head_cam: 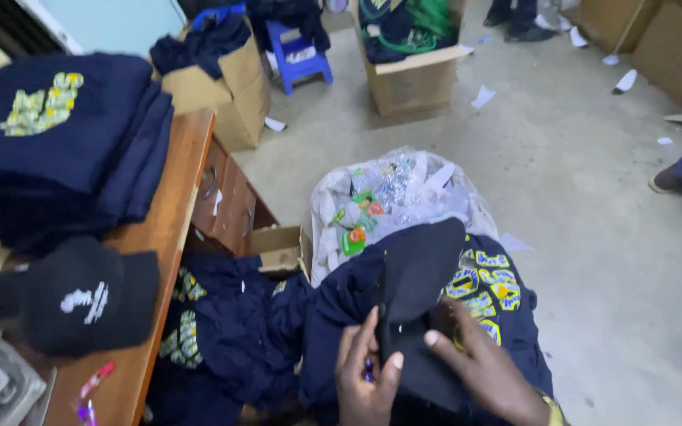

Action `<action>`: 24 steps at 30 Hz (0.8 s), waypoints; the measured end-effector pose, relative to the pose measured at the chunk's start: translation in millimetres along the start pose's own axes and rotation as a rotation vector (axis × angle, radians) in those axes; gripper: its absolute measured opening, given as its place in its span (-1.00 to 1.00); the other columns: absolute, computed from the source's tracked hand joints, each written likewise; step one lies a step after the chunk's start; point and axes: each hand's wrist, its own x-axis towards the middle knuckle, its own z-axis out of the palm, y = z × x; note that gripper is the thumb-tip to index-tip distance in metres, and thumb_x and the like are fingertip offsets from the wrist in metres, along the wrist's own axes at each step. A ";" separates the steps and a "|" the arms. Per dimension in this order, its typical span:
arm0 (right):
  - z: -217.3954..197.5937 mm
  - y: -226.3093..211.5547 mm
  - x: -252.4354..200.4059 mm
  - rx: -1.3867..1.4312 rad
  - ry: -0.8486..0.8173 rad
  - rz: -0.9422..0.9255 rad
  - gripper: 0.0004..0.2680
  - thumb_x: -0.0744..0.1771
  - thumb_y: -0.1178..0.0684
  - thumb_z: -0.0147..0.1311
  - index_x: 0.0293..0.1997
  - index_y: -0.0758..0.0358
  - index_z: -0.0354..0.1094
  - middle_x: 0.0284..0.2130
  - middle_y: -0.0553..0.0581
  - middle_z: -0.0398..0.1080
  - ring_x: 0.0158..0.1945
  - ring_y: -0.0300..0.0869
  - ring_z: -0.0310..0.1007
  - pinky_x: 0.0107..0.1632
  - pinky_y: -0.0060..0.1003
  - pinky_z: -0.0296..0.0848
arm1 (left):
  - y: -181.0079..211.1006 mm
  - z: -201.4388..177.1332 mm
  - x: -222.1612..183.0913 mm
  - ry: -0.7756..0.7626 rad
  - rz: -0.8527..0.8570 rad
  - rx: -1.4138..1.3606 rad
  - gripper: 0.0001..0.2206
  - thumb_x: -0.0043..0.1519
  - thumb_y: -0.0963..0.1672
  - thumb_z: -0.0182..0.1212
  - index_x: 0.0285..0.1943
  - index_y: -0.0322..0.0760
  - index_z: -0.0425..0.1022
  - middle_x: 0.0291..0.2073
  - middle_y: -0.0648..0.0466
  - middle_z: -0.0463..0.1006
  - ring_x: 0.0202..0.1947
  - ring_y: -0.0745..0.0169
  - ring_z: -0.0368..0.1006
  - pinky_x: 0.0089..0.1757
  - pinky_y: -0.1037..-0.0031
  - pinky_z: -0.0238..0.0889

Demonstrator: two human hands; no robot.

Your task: Inspecting a baseball cap and removing loose threads and lint by hand in a factory environment.

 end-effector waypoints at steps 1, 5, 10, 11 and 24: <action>3.9 2.5 7.3 -0.010 0.008 -0.014 -0.44 0.33 -0.22 0.11 0.51 0.04 0.06 0.43 -0.01 0.32 0.46 -0.29 0.32 0.47 -0.31 0.14 | -7.1 2.6 1.1 0.008 0.014 -0.009 -0.42 0.23 0.00 0.28 0.45 -0.27 0.47 -0.27 0.15 0.32 -0.49 0.44 0.23 -0.46 0.62 0.21; 18.2 35.8 23.4 0.664 -0.083 -0.063 -0.73 0.33 0.06 0.20 0.12 0.25 0.33 0.07 0.12 0.48 0.19 -0.20 0.46 0.30 -0.23 0.38 | -8.6 3.2 -7.3 0.062 -0.001 0.016 -0.42 0.17 -0.05 0.32 0.43 -0.24 0.48 -0.28 0.14 0.40 -0.50 0.45 0.26 -0.48 0.64 0.22; 0.4 18.0 4.9 0.414 0.091 -0.186 -0.88 0.37 0.03 0.20 -0.23 0.24 0.45 -0.37 0.03 0.51 -0.21 -0.33 0.38 -0.20 -0.32 0.35 | -9.1 -5.9 -4.5 0.007 0.043 0.036 -0.36 0.22 0.02 0.32 0.47 -0.34 0.39 -0.21 0.09 0.39 -0.46 0.42 0.27 -0.50 0.64 0.25; -10.6 16.5 -2.4 0.176 0.298 -0.331 -0.73 0.28 0.02 0.27 -0.43 0.17 0.11 -0.53 -0.05 0.15 -0.40 -0.32 0.08 -0.35 -0.26 0.09 | -20.0 -4.2 -6.0 -0.013 -0.017 0.038 -0.28 0.17 0.11 0.37 0.49 -0.24 0.40 -0.21 0.12 0.35 -0.50 0.45 0.20 -0.51 0.65 0.20; -18.6 -10.0 -24.4 0.307 0.245 -0.164 -0.65 0.43 -0.01 0.10 -0.53 0.09 -0.01 -0.58 -0.16 0.02 -0.47 -0.40 -0.03 -0.48 -0.30 -0.04 | 20.2 -40.6 -9.5 -0.391 0.025 0.123 -0.29 0.38 0.02 0.18 0.66 -0.27 -0.01 0.02 0.03 0.43 -0.14 0.25 0.48 0.05 0.48 0.43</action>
